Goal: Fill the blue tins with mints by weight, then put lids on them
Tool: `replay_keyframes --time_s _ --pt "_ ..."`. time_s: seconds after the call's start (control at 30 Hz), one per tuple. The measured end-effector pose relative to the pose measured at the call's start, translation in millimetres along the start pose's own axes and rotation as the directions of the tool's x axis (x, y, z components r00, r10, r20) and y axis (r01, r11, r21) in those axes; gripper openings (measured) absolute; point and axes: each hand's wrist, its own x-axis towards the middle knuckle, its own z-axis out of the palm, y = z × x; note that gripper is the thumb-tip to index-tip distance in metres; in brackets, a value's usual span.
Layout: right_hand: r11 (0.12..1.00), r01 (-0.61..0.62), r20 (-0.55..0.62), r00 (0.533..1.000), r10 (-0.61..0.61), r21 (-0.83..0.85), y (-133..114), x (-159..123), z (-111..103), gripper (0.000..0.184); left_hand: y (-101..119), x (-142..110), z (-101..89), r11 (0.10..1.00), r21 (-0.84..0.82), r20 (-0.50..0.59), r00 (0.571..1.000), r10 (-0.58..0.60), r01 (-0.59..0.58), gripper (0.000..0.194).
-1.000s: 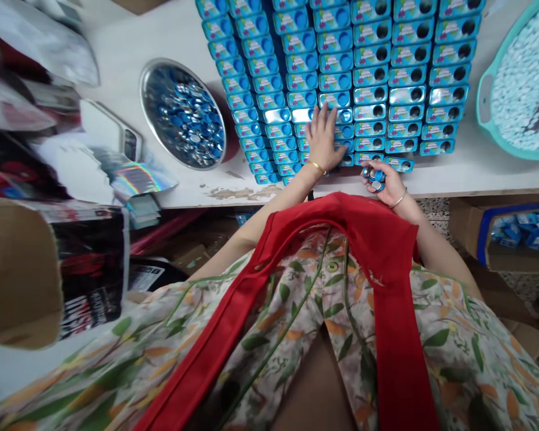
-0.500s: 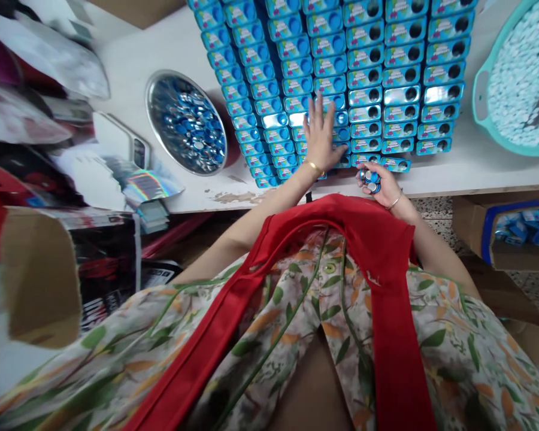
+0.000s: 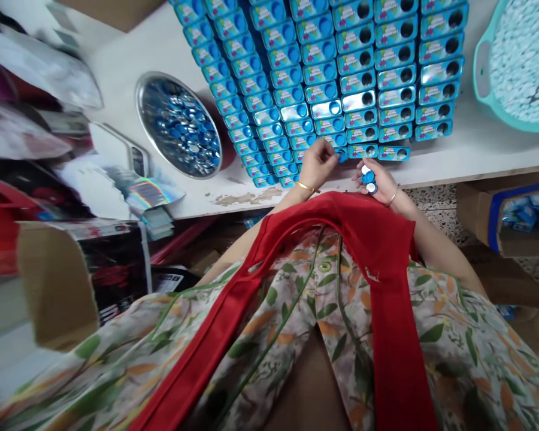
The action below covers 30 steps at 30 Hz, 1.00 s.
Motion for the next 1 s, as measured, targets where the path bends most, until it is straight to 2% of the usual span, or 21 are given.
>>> replay_keyframes --time_s 0.07,0.13,0.27,0.43,0.53,0.6,0.67,0.7,0.73,0.8,0.87,1.0 --pt "1.000 0.005 0.024 1.000 -0.005 0.005 -1.3 -6.4 -2.9 0.031 -3.4 10.1 -3.0 0.993 0.095 -0.032 0.997 -0.073 0.076 0.022" --pt "1.000 0.015 0.057 0.998 -0.016 0.019 -2.6 -14.6 -4.7 0.031 -3.7 20.0 -2.4 0.969 0.224 -0.008 0.994 -0.106 0.105 0.027" --pt "1.000 0.019 0.084 0.996 -0.019 0.002 -2.9 -28.3 -5.9 0.036 -1.1 36.3 1.7 0.863 0.466 0.035 0.971 -0.238 0.195 0.034" --pt "0.998 0.060 0.054 0.997 -0.059 -0.002 -2.5 -27.2 -4.2 0.040 -8.7 47.5 1.1 0.794 0.556 0.044 0.946 -0.322 0.245 0.051" --pt "0.999 0.035 0.053 0.998 -0.035 -0.005 -4.9 -23.7 -1.1 0.040 -8.4 43.4 -1.1 0.789 0.572 0.052 0.950 -0.308 0.225 0.048" --pt "1.000 0.019 0.054 0.998 -0.019 -0.006 -6.3 -23.8 1.2 0.040 0.0 33.7 -2.4 0.838 0.533 0.087 0.978 -0.192 0.117 0.036" --pt "1.000 0.018 0.051 0.999 -0.018 -0.005 -6.3 -25.5 3.0 0.042 14.0 20.4 -3.1 0.895 0.432 0.180 0.983 0.035 -0.110 0.027" --pt "1.000 0.021 0.045 0.999 -0.021 -0.010 -5.7 -26.6 3.4 0.045 21.8 13.7 -3.1 0.898 0.366 0.245 0.956 0.160 -0.244 0.028" --pt "0.999 0.022 0.038 0.999 -0.021 -0.024 -4.8 -27.6 3.4 0.049 29.2 7.7 -2.7 0.881 0.301 0.315 0.910 0.269 -0.364 0.030" --pt "0.997 0.021 0.016 1.000 -0.020 -0.072 -2.2 -28.8 1.7 0.056 41.0 -0.5 -0.8 0.828 0.211 0.443 0.806 0.392 -0.519 0.032" --pt "0.991 0.000 0.014 1.000 0.002 -0.134 0.6 -28.8 -2.2 0.062 47.2 -3.1 2.2 0.783 0.195 0.532 0.735 0.421 -0.590 0.032" --pt "0.970 -0.088 0.072 0.992 0.107 -0.228 3.9 -27.5 -12.1 0.073 48.0 1.9 8.2 0.687 0.286 0.643 0.665 0.379 -0.668 0.033"
